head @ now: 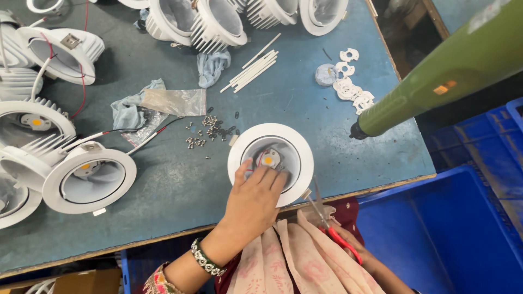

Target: The person assembles LED light fixtures at a workbench. They use a hot glue gun to secure internal components, cut wires with scissors, and insert plastic rods into the fixture housing. Multiple unfinished LED units and small parts are visible on the table.

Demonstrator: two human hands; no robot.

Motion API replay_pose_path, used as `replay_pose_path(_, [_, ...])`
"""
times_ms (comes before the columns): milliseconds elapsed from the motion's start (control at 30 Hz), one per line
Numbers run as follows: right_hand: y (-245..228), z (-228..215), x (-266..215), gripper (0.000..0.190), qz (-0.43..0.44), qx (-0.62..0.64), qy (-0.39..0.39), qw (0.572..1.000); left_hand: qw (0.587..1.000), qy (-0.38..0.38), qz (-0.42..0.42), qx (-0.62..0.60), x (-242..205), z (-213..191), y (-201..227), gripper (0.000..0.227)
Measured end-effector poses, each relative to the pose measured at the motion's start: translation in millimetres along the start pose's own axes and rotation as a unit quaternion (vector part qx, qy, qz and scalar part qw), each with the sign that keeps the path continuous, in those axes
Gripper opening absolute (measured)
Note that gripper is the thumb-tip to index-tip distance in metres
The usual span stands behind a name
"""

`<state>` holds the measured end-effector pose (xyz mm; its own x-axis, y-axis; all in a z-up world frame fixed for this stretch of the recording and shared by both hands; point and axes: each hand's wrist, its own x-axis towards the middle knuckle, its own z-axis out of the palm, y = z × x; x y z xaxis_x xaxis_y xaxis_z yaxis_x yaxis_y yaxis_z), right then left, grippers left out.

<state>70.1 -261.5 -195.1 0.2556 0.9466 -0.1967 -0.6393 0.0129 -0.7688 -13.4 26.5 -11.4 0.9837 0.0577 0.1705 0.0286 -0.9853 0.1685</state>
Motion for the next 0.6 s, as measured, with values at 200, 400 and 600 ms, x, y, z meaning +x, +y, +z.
replay_pose_path(200, [4, 14, 19, 0.075, -0.028, 0.111, -0.056, 0.992, 0.985, 0.010, 0.001, -0.171, 9, -20, -33, 0.041])
replay_pose_path(400, [8, 25, 31, 0.083, -0.044, 0.170, -0.087, 0.981, 0.978, -0.051, -0.008, -0.201, 16, -32, -41, 0.042])
replay_pose_path(600, [10, 30, 36, 0.092, -0.036, 0.201, -0.109, 0.973, 0.974, -0.065, -0.013, -0.218, 16, -27, -61, 0.044])
